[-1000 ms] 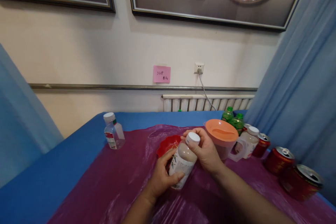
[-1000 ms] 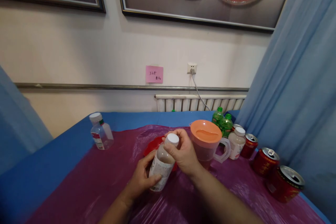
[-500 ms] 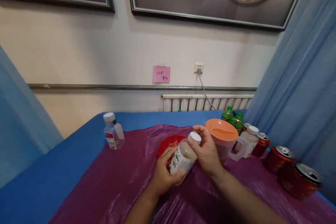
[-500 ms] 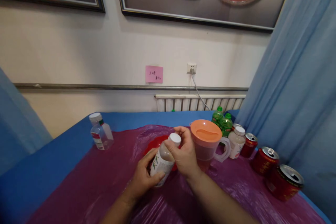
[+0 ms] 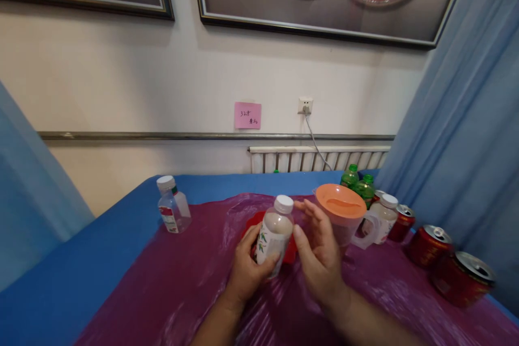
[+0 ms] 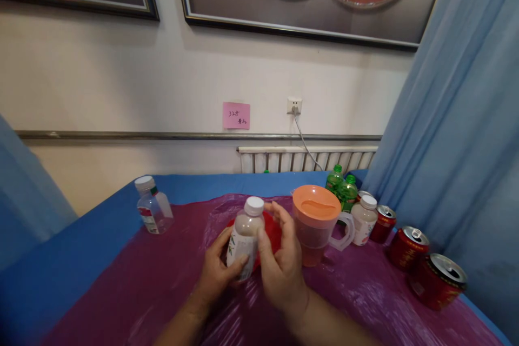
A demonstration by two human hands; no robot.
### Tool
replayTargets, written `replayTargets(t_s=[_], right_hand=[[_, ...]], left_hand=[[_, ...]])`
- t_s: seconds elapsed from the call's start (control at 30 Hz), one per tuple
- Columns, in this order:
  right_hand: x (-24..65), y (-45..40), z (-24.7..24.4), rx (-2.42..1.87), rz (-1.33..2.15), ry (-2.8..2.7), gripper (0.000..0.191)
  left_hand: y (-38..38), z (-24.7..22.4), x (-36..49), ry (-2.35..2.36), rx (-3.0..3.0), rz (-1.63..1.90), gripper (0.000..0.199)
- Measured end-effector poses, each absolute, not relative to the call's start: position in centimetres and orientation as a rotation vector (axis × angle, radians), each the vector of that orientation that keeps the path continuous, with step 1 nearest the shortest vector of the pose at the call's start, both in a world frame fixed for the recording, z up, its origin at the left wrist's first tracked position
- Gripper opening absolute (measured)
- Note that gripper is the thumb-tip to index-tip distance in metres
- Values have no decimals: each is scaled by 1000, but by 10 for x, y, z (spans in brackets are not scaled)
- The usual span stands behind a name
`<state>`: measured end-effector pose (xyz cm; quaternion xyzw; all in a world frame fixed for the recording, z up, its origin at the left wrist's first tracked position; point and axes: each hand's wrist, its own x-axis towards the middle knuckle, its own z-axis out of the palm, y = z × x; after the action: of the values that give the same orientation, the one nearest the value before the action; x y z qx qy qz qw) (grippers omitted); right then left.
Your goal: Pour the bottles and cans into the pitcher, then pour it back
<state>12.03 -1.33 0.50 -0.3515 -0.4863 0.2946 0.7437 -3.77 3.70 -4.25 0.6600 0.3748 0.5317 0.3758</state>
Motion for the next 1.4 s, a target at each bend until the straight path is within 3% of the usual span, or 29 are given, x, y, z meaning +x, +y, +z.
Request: replayTargets(t_s=[0.17, 0.37, 0.57, 0.73, 0.9, 1.13, 1.23, 1.4], right_hand=[[122, -17, 15, -777, 700, -1011, 46], [143, 9, 32, -667, 1013, -1076, 41], [138, 11, 26, -683, 885, -965, 27], [135, 7, 27, -693, 931, -947, 36], [136, -10, 13, -860, 924, -1146, 66], [174, -49, 4, -903, 903, -1163, 46], [219, -69, 8, -1034, 768, -1032, 50], [314, -77, 6, -1449, 259, -957, 57]], left_hand=[[37, -40, -41, 949, 1631, 1337, 77], [30, -37, -39, 793, 1655, 1200, 83], [27, -40, -34, 840, 1697, 1194, 80], [27, -34, -33, 809, 1750, 1169, 75], [30, -38, -32, 758, 1767, 1130, 80], [30, -45, -24, 665, 1726, 954, 100], [33, -42, -23, 752, 1717, 1022, 84], [42, -43, -22, 922, 1687, 1150, 58]])
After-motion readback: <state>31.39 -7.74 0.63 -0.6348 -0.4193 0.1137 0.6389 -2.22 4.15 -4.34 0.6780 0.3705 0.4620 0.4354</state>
